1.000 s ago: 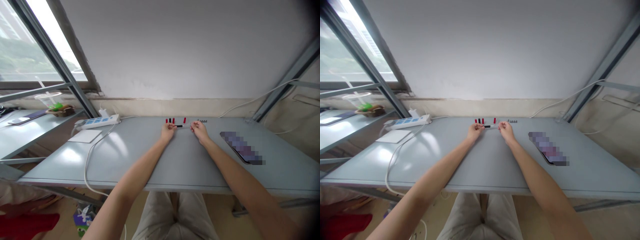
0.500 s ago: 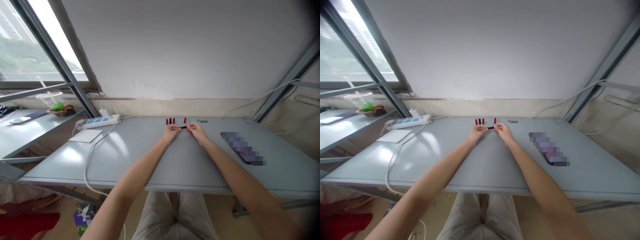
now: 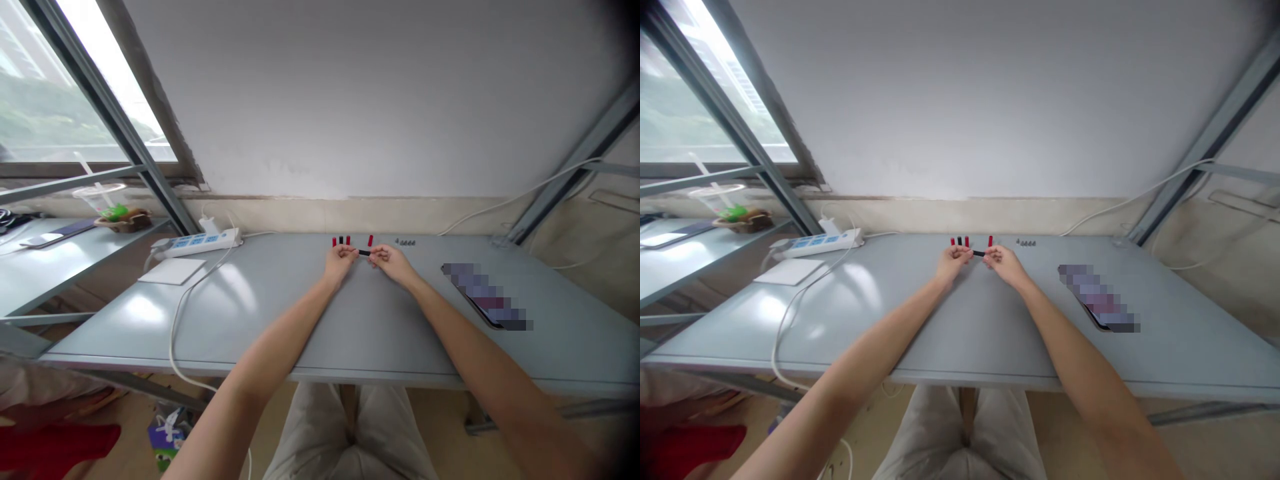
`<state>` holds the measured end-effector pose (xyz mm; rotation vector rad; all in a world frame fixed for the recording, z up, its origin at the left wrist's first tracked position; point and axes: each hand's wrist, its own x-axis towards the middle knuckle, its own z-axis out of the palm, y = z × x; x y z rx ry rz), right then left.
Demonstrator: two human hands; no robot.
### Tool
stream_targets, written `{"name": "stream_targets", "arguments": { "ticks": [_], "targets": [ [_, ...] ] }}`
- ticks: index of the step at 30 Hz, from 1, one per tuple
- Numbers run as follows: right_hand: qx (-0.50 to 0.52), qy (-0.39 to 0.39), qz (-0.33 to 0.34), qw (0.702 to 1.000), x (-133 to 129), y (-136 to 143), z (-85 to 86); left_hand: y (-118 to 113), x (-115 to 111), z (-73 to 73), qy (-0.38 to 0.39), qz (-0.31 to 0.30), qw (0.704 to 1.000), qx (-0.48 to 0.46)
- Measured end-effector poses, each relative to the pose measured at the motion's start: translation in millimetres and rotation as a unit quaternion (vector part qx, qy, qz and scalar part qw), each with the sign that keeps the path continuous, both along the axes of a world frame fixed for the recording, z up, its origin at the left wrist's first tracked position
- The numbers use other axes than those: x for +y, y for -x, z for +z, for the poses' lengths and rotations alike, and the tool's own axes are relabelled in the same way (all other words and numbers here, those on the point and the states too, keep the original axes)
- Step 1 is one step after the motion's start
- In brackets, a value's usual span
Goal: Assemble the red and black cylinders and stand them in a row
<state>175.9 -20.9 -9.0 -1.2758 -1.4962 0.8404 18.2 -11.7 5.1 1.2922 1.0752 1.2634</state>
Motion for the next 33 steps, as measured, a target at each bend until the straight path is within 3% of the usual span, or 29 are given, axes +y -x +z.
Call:
{"name": "stream_targets", "arguments": {
  "ticks": [6, 10, 15, 19, 27, 33],
  "targets": [
    [-0.195, -0.103, -0.003, 0.975, 0, 1, 2.5, 1, 1, -0.4, -0.014, 0.002, 1.000, -0.014],
    [-0.280, -0.120, -0.020, 0.952, 10, 8, 7.0, -1, 2, -2.1, -0.020, -0.003, 0.999, -0.029],
    [-0.230, -0.007, -0.090, 0.969, 38, 20, 8.6, 4, 5, 1.8, 0.003, 0.078, 0.996, -0.049],
    [-0.223, 0.015, -0.113, 0.968, 54, 30, 3.9, 12, 9, 2.2, 0.033, 0.115, 0.992, -0.040],
    [-0.238, 0.034, -0.164, 0.957, 68, 38, -14.4, 16, 14, -3.2, 0.030, 0.131, 0.990, -0.041],
    [-0.281, 0.036, -0.166, 0.944, 65, 33, -12.9, 15, 14, -6.1, 0.006, 0.104, 0.994, -0.013]
  ]
}}
